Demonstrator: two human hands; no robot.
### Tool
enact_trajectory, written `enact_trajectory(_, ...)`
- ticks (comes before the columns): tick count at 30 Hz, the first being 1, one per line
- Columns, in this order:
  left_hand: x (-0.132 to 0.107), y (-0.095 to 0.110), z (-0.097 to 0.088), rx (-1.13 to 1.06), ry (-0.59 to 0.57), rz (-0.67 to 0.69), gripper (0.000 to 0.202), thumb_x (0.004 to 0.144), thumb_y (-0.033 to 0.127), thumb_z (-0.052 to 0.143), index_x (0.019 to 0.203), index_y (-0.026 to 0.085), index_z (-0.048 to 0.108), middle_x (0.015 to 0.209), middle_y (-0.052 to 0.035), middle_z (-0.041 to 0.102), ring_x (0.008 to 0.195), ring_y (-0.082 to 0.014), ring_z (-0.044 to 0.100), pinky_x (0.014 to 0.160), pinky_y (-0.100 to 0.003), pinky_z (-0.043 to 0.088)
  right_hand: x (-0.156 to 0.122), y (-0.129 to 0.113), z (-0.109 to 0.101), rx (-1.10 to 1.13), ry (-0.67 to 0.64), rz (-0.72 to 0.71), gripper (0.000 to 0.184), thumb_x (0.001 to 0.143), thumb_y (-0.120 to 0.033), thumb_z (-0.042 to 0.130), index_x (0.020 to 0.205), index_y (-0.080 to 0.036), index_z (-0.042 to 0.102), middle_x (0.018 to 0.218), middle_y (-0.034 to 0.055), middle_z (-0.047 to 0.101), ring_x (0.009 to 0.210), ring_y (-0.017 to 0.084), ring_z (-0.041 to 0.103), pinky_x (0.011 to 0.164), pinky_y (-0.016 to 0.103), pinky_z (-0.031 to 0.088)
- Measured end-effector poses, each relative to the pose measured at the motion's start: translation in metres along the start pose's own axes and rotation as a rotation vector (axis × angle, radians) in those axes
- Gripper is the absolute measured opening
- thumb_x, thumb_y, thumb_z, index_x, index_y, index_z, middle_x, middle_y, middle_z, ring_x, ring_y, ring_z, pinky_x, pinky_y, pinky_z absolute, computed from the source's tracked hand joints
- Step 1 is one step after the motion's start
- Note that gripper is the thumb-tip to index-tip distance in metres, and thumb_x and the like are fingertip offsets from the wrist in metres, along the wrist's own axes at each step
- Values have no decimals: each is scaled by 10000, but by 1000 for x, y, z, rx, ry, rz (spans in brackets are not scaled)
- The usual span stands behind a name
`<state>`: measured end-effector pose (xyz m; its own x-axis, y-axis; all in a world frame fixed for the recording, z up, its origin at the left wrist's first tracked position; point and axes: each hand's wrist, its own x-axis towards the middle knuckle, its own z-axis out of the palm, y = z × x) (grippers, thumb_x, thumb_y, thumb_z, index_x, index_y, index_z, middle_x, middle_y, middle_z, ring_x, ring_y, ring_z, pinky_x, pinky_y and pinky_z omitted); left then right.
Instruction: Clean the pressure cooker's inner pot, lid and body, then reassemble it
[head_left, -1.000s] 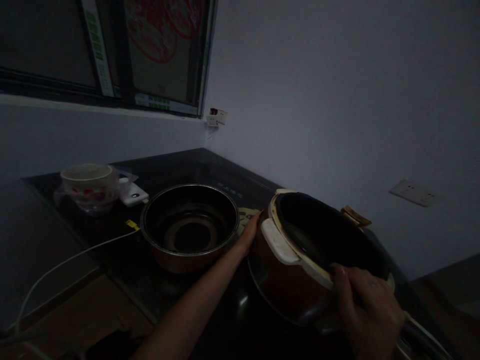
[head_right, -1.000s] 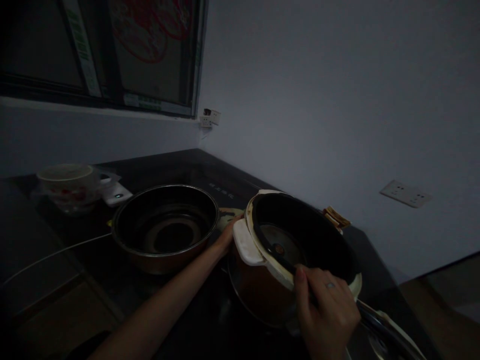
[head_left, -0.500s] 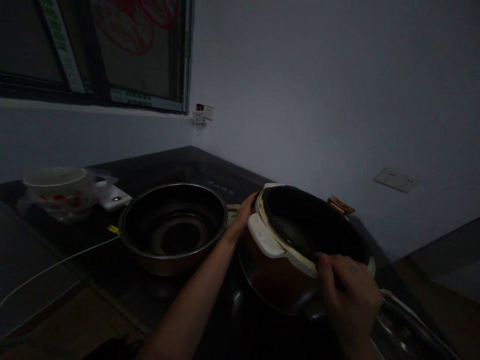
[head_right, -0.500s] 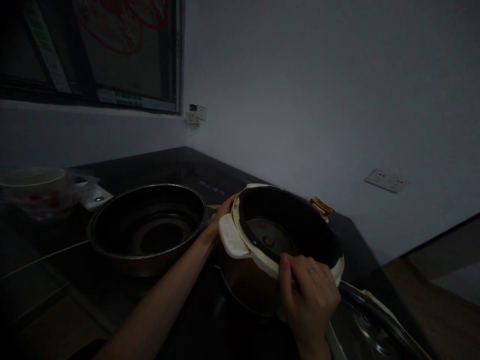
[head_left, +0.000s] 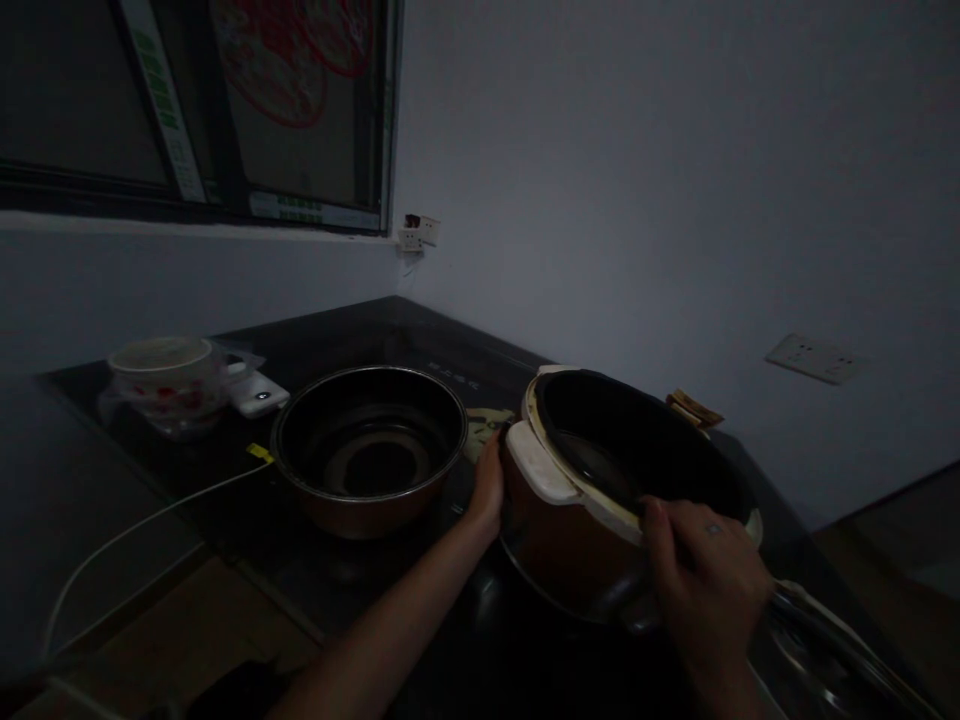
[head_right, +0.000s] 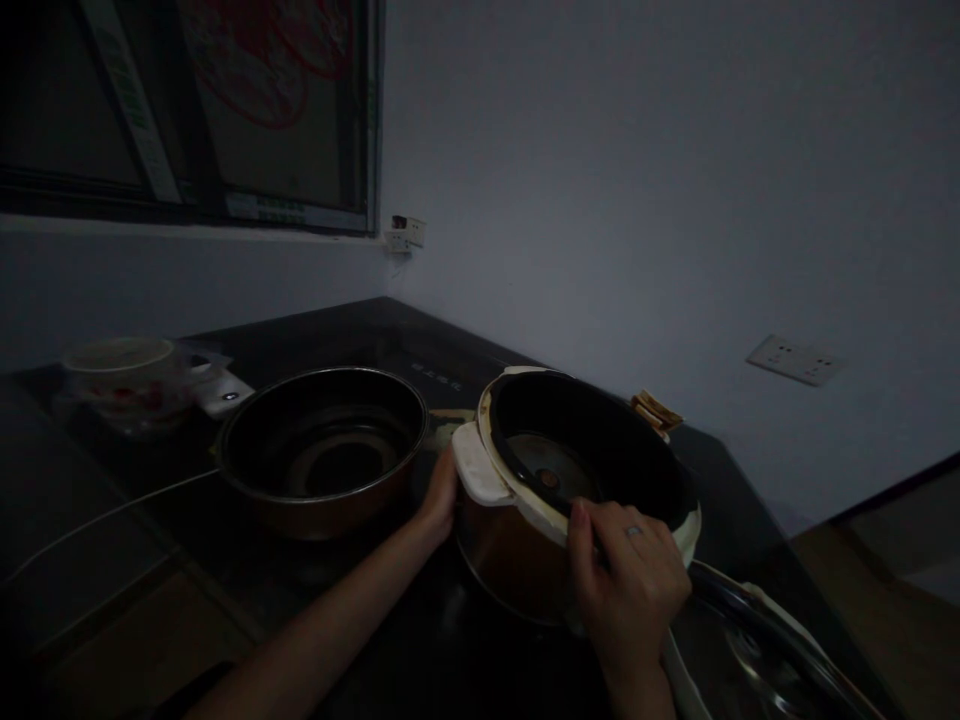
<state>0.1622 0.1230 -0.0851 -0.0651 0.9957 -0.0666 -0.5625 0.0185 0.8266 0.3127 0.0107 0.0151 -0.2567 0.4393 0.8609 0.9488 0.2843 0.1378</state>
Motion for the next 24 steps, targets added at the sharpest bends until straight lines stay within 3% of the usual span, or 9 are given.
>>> enact_trajectory(5,-55,20,16,-88,3,111,430,944,404,412,1334,261,524,1474,-17,459,1387,-205,361,1142,-361,273,0,0,1,-12,9,-5,228,927,-210,519,711,-176,581,585,9,603,560,163,543,606,302,375)
enact_trajectory(8,-68,32,20,-119,-68,141,441,895,364,514,1322,259,545,1459,-24,478,1396,-224,348,1146,-368,272,0,0,0,4,8,1,218,928,-201,516,723,-175,585,598,10,615,559,158,546,605,299,375)
enact_trajectory(13,-47,33,15,-2,-112,219,453,886,346,512,1322,228,540,1478,-49,449,1410,-239,321,1163,-397,239,0,1,0,15,2,12,224,921,-206,530,706,-177,589,595,18,616,558,161,540,595,299,376)
enact_trajectory(18,-19,28,14,56,-103,278,472,883,339,501,1336,208,478,1451,-87,478,1343,-241,427,1130,-397,299,-5,6,-3,84,0,25,218,927,-223,523,741,-175,628,653,35,667,607,164,585,606,286,407)
enact_trajectory(24,-18,36,14,97,-127,298,418,952,339,373,1334,214,487,1449,-71,481,1358,-210,398,1148,-377,255,-22,24,-20,142,-28,72,186,909,-311,554,818,-190,663,732,50,704,675,199,655,631,314,451)
